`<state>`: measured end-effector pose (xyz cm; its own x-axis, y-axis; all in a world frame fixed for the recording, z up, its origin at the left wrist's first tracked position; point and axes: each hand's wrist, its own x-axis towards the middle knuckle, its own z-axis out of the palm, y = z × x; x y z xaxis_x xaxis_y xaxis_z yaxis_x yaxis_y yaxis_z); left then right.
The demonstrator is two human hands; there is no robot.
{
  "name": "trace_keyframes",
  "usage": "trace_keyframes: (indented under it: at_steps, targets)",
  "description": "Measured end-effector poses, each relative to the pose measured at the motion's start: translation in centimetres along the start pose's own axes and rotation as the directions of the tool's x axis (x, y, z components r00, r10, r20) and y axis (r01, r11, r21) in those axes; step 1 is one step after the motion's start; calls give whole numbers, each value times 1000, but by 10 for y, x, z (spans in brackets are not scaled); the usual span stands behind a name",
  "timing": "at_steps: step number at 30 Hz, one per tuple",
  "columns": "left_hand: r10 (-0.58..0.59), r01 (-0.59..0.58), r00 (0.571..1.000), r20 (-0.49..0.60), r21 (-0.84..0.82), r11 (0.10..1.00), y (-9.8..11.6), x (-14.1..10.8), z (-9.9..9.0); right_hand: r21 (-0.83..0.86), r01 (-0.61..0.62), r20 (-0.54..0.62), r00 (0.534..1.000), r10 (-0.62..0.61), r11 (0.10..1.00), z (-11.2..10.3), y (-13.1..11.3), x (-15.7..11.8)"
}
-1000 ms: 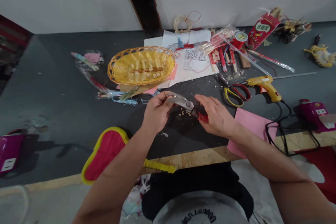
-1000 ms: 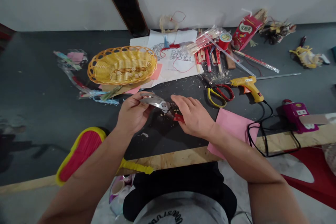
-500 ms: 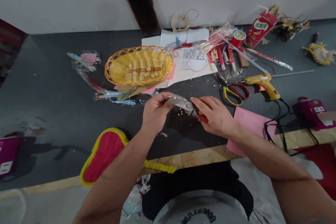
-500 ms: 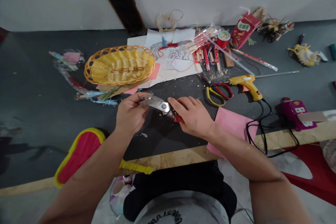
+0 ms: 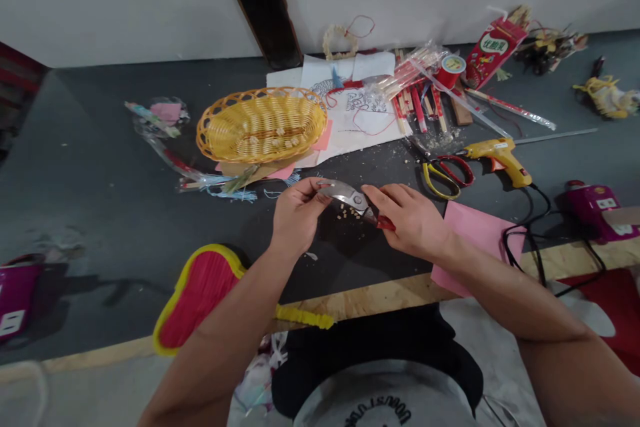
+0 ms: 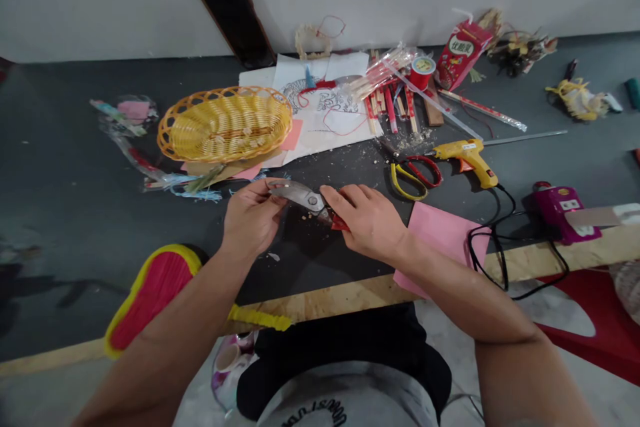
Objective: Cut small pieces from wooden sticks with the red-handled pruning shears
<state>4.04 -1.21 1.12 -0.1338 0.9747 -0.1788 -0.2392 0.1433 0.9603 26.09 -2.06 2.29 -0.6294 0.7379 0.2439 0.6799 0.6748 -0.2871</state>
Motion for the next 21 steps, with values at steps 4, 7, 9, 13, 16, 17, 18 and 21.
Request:
trace_keyframes:
  at_steps: [4,7,9,13,16,17,18,21]
  targets:
    - [-15,15,1000,-4,-23,1000,1,0,1,-34,-19,-2,1000,19,999,0,-2,-2]
    - [-10,9,1000,-14,-48,999,2,0,1,-54,-30,-38,999,28,998,-1,-4,-2]
    - [-10,9,1000,-18,-65,998,3,0,1,-43,-50,-64,997,47,998,-3,-4,-1]
    - [-1,0,1000,-10,-86,996,6,1,1,47,-133,-155,978,138,990,-4,5,3]
    - [-31,32,999,9,-105,994,9,0,2,167,-178,-247,945,216,970,2,15,5]
    - [-51,53,999,19,-116,992,10,0,2,194,-182,-271,935,231,964,4,17,5]
    - [-71,74,997,31,-131,989,11,-1,3,205,-174,-290,929,230,963,6,20,5]
    - [-116,127,991,68,-186,974,13,-2,3,145,-107,-310,939,148,984,10,24,6]
